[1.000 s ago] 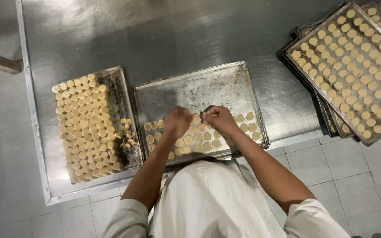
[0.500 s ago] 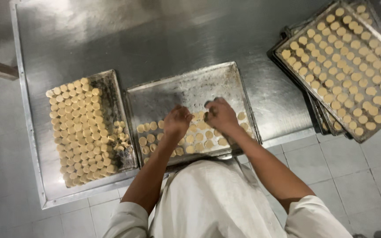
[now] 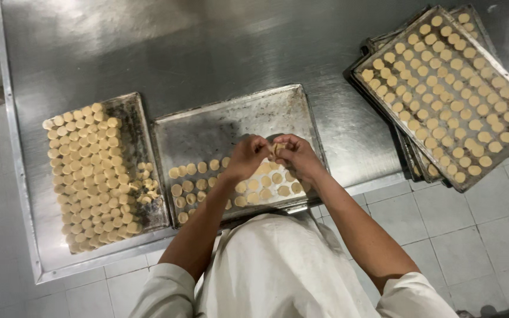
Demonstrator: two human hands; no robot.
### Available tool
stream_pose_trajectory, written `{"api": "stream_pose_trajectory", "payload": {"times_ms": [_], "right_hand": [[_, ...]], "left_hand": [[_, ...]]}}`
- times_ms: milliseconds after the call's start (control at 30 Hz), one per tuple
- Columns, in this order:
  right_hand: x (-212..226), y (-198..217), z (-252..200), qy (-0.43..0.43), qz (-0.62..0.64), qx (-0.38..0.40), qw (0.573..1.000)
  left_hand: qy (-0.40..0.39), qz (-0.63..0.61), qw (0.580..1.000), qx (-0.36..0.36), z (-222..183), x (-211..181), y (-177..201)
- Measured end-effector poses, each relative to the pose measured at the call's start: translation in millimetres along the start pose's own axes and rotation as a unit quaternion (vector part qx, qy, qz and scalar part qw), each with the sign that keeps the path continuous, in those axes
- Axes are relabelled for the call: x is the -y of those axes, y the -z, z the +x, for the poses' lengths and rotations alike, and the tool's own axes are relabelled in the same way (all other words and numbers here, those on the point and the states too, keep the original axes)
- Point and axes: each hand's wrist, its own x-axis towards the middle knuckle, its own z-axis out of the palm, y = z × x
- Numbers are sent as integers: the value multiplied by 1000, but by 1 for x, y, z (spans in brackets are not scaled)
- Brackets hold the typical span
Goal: The person arranges small circular pieces of dough on baking trays by hand. They move full and empty trays around a stainless steel table and transfer individual dough pieces from one tray to another.
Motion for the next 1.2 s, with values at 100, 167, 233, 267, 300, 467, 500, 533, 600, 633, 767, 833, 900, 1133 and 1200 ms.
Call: {"api": "stream_pose_trajectory", "payload": {"times_ms": [100,167,233,267,300,467,500,533,600,633,767,833,900,1133,1200], "right_hand": [[3,11,1,-25,88,-23,996],[4,16,0,-20,33,-41,998],[4,19,-1,-18,-37,-34,999],[3,19,-1,-17,-80,-20,996],[4,20,0,-16,-122,-6,992],[5,12,4,116,-331,-66,934],[6,9,5,181,-420,-78,886],[8,8,3,187,-481,-91,852],[15,6,-1,200,-596,-118,769],[20,6,-2,200,-591,-119,772],[34,12,-8,58,-401,-106,908],[36,18,-8,6,-255,-80,964],[37,29,-7,45,-162,-45,985],[15,49,-5,2,-64,-47,997],[8,51,-6,45,-41,-22,998]], "left_hand": [[31,45,998,-18,8,4,0],[-4,33,998,-53,9,6,-2],[-1,17,1000,-15,12,7,-8],[1,8,1000,3,14,8,-11],[-29,-20,999,0,15,9,-14],[58,54,997,14,22,24,-22],[-15,129,991,-41,20,29,-24],[-87,202,971,-95,15,34,-25],[-147,264,941,-155,11,40,-27],[-135,255,944,-163,10,41,-26],[-103,219,962,-124,8,37,-22],[-102,221,963,-114,9,29,-21],[-128,235,957,-117,8,18,-21],[-79,287,954,-49,8,-10,-18],[-37,163,985,-45,10,-13,-18]]}}
